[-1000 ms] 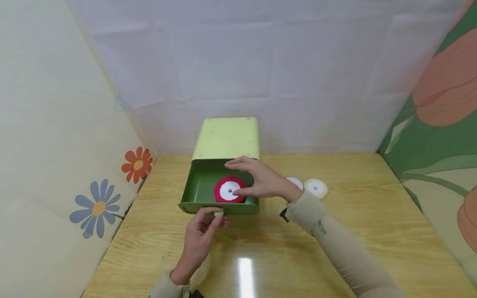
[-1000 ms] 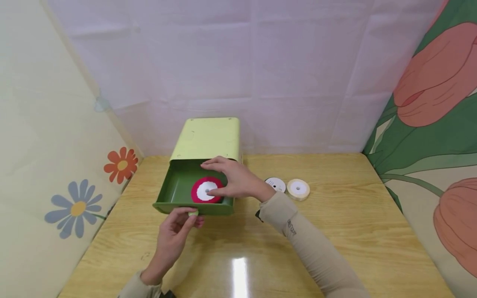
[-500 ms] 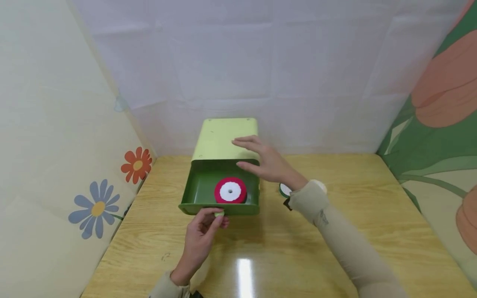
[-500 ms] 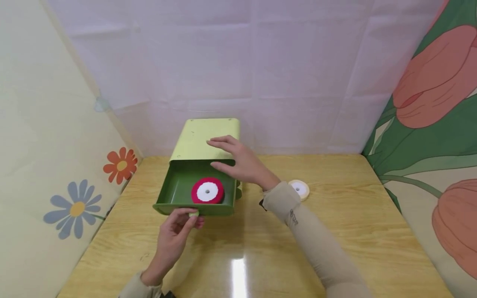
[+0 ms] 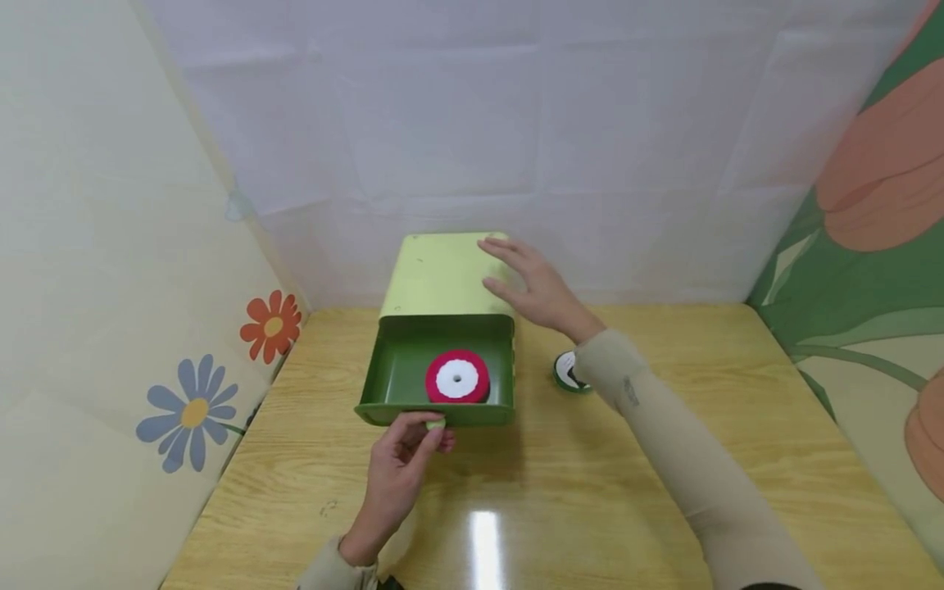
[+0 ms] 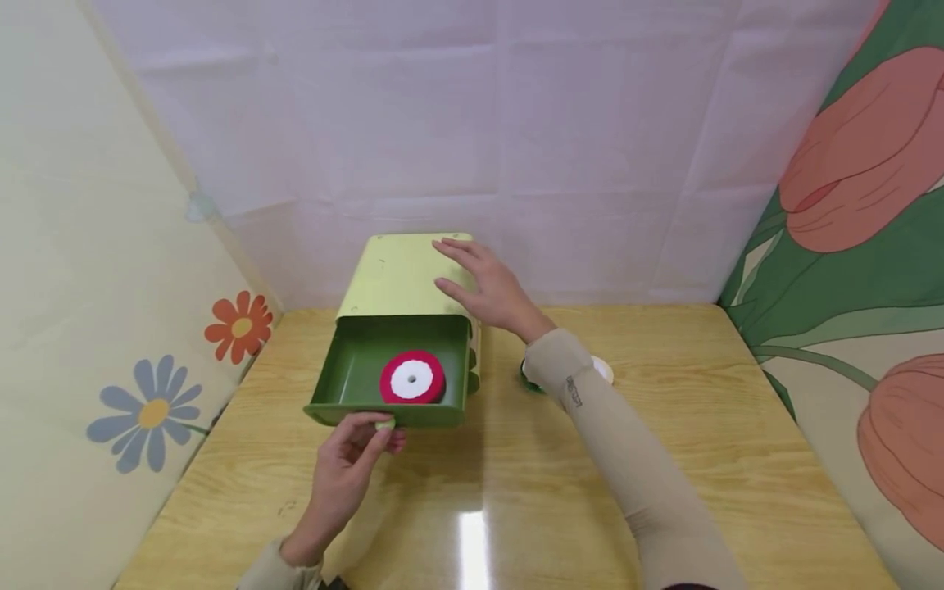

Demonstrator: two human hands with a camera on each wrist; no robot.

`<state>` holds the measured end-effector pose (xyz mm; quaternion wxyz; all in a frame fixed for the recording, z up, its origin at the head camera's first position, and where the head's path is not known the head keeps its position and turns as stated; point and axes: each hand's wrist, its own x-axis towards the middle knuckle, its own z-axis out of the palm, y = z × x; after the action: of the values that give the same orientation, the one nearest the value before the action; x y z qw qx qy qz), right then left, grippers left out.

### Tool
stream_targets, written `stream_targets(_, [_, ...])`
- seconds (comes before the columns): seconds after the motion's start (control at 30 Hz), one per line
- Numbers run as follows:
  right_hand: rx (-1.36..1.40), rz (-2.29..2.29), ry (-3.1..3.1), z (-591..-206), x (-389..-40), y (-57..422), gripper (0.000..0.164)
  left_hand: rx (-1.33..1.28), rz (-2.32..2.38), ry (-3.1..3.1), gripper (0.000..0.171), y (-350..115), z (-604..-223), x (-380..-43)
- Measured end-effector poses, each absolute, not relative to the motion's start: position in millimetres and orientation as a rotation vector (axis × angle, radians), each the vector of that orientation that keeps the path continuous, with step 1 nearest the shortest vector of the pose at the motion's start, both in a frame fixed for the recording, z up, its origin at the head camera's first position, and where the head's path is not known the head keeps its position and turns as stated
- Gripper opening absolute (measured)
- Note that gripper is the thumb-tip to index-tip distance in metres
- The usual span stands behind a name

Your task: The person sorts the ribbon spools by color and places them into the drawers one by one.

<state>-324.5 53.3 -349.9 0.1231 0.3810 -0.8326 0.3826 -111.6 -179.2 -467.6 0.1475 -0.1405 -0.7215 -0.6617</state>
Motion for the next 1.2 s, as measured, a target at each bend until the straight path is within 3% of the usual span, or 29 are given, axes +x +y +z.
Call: stream_targets(1.2, [1.067, 1.029, -2.69, -371, -348, 45, 0.054, -0.478, -1.881, -2.078, 0.015, -182, -471, -116])
